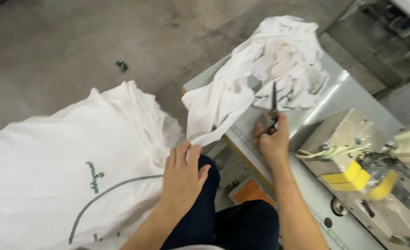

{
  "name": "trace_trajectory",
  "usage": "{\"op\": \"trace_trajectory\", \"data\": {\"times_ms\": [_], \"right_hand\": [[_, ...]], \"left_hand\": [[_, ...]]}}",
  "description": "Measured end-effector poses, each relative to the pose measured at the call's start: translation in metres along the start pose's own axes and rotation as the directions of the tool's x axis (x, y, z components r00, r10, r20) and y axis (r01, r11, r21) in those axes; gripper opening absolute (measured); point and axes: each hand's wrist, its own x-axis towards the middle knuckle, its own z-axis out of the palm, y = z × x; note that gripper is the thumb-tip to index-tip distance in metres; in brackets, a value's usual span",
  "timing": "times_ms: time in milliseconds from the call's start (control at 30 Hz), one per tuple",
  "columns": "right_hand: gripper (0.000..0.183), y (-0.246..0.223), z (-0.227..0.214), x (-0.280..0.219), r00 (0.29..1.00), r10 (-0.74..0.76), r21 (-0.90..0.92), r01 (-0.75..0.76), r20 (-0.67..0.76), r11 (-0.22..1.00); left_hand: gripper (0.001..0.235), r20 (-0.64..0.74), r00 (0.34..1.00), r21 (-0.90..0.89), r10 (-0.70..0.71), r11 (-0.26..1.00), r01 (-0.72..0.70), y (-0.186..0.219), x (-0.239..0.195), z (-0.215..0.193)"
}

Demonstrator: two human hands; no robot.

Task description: Using scissors to cut the connecting threads between chain-stitched white fabric pieces and stacking them.

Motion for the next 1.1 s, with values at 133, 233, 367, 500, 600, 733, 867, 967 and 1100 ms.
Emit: {"op": "trace_trajectory", "data": {"times_ms": [133,233,367,500,600,733,867,967,1100], "right_hand": [[0.045,-0.005,0.003,0.005,0.945,-0.326,-0.267,0.321,0.027,0.908],[0.046,-0.036,0.013,0.004,0.867,-0.467,-0.318,0.499,0.174,0.806],[0.069,-0.053,0.021,0.024,0.776,-0.535,-0.285,0.624,0.335,0.727],[0.059,-0.054,0.017,0.058,0.849,-0.287,-0.31,0.446,0.443,0.84],[0.032,-0.129,-0.011,0.033,0.816,-0.189,-0.093,0.283,0.547,0.955],[0.022,-0.162,-0.055,0.036,0.797,-0.242,0.065,0.248,0.554,0.967],[0.013,-0.216,-0.069,0.024,0.848,-0.175,-0.012,0.209,0.5,0.978],[0.025,-0.248,-0.063,0.025,0.867,-0.035,-0.258,0.186,0.497,0.948],[0.017,-0.247,-0.058,0.04,0.902,-0.07,-0.222,0.179,0.425,0.959]], "left_hand": [[0.046,-0.067,0.995,0.192,-0.069,0.978,0.081,-0.03,0.029,0.083],[0.011,-0.145,0.987,0.062,-0.067,0.995,0.076,-0.026,0.047,0.053],[0.011,-0.237,0.97,-0.404,0.048,0.903,-0.144,0.007,0.066,-0.061],[0.017,-0.157,0.972,-0.507,-0.173,0.859,0.07,-0.003,0.094,-0.125],[0.022,-0.153,0.977,-0.442,-0.148,0.895,0.067,-0.022,0.124,-0.172],[0.023,0.322,0.93,-0.252,-0.179,0.93,0.267,0.002,0.146,-0.231],[0.016,0.513,0.833,-0.2,-0.206,0.916,0.349,0.002,0.158,-0.241],[0.022,0.341,0.934,-0.554,-0.112,0.778,0.295,-0.027,0.164,-0.234],[0.026,0.221,0.972,-0.61,-0.081,0.766,0.202,-0.037,0.173,-0.23]]}}
